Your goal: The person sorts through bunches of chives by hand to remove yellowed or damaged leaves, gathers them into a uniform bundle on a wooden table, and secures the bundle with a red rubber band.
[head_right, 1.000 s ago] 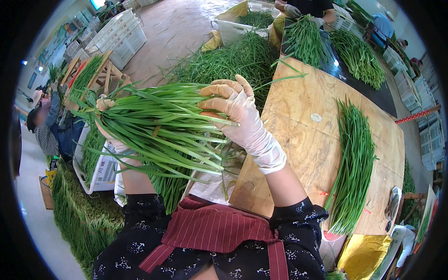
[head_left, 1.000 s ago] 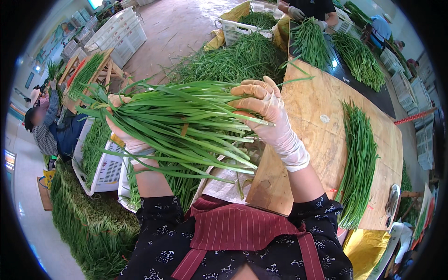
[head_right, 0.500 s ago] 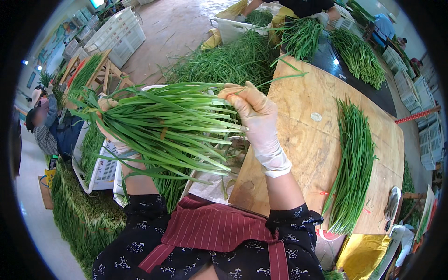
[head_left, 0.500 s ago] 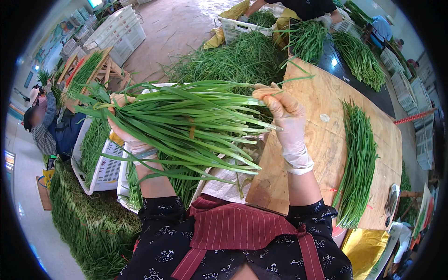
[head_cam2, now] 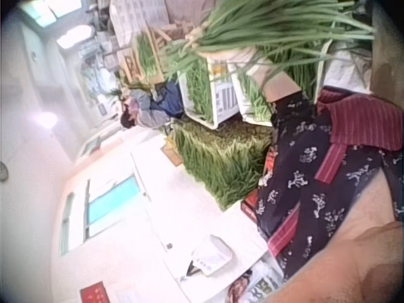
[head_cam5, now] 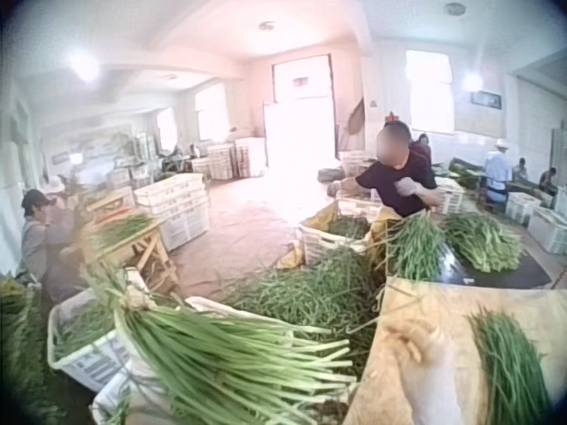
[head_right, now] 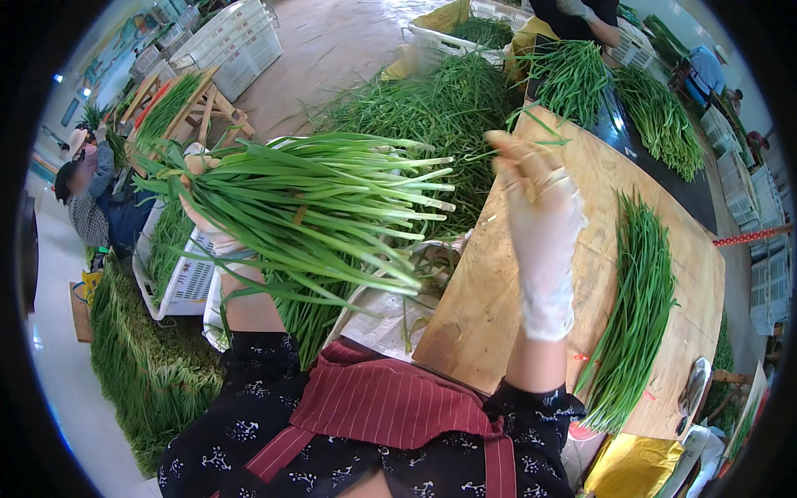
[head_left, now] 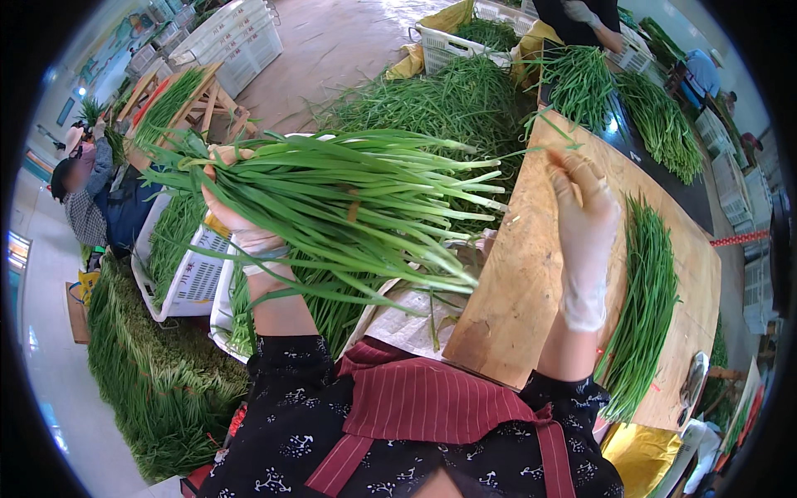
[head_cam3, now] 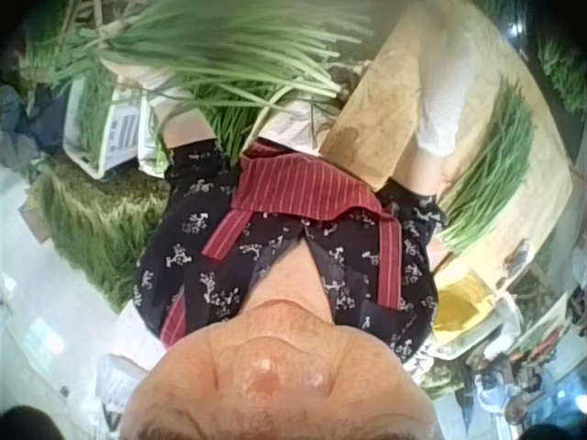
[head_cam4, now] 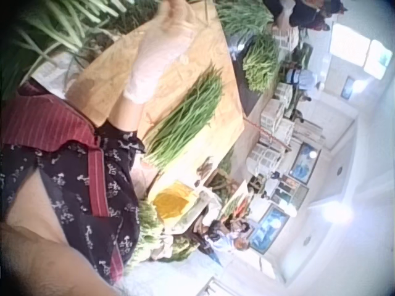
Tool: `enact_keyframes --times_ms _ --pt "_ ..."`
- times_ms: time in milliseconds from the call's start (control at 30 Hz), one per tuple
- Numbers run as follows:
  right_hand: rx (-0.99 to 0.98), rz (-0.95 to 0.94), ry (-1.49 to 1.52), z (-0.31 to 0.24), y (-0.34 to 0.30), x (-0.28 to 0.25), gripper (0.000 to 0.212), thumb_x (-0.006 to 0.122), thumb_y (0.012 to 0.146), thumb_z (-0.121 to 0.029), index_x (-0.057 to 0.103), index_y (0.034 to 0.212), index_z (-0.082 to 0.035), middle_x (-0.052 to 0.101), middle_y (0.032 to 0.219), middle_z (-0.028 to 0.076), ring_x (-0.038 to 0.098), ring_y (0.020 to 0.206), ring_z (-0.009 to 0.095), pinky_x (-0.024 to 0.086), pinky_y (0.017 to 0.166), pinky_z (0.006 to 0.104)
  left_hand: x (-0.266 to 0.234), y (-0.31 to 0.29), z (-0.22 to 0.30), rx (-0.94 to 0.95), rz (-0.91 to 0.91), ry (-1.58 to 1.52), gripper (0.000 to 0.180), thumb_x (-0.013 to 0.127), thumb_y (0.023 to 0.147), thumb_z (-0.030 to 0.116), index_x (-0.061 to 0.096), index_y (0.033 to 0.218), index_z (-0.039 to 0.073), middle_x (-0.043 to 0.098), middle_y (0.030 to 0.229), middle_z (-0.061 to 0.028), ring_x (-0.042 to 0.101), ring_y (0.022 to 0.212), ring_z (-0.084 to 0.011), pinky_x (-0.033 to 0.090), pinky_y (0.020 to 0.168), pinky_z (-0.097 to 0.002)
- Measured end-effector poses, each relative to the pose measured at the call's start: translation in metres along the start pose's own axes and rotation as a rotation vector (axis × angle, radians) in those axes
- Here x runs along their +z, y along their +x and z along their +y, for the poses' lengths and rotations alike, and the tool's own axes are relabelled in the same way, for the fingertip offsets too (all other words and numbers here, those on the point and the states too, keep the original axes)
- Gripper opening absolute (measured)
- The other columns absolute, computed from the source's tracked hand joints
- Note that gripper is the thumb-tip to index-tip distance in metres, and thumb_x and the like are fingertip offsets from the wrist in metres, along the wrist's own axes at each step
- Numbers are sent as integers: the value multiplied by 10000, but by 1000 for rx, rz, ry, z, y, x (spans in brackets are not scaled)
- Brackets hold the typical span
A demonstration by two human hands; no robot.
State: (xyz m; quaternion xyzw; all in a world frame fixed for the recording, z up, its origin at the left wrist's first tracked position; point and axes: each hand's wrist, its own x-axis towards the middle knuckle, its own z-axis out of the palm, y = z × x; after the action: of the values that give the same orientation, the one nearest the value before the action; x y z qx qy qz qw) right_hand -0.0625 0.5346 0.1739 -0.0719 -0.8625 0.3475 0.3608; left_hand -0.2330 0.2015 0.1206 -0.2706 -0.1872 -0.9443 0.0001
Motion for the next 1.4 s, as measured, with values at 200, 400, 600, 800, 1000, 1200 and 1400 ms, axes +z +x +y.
enact_keyframes --times_ms 200,400,600,800,1000,1200,1400 --pt "-888 -215 -266 -69 1 54 177 576 680 -153 658 834 -180 532 1031 4 500 979 185 368 912 383 28 -1 -17 67 150 54 210 510 864 280 538 984 110 575 882 -7 536 871 -180 430 845 -352" --pt "-840 -247 82 -72 12 75 232 680 617 -163 640 845 -179 559 1013 -43 512 976 161 332 929 386 60 -4 -33 11 169 178 263 488 864 305 498 1025 98 534 854 -22 525 853 -195 429 815 -362" --pt "-462 -212 668 -81 39 42 137 676 685 -39 697 817 -70 615 730 35 572 654 137 450 646 256 61 -8 -32 -88 119 142 287 486 857 295 458 1041 77 493 895 -32 496 848 -187 425 793 -373" --pt "-220 -244 689 -68 51 26 130 651 726 -10 690 850 -12 646 761 56 587 708 100 447 646 210 57 -7 -25 -136 78 70 272 482 866 195 482 1105 66 526 926 -21 522 851 -161 437 821 -357" --pt "-136 -245 647 -58 88 27 200 594 812 -79 637 990 1 644 863 52 584 793 104 465 738 211 57 -6 -35 -196 188 237 239 534 829 226 517 985 45 552 879 -54 528 817 -203 454 771 -349" --pt "-151 -412 -509 44 137 10 318 608 821 -241 599 1092 -75 625 1077 77 602 940 203 457 829 291 33 13 -10 -150 87 402 241 476 882 302 530 988 92 581 863 -41 557 835 -191 464 791 -362" --pt "306 -1093 -368 107 15 -34 305 565 819 -267 632 1016 -44 644 1007 112 613 910 233 468 807 323 44 27 35 143 414 816 386 431 889 323 524 1143 47 574 1063 -113 555 966 -234 462 847 -388"
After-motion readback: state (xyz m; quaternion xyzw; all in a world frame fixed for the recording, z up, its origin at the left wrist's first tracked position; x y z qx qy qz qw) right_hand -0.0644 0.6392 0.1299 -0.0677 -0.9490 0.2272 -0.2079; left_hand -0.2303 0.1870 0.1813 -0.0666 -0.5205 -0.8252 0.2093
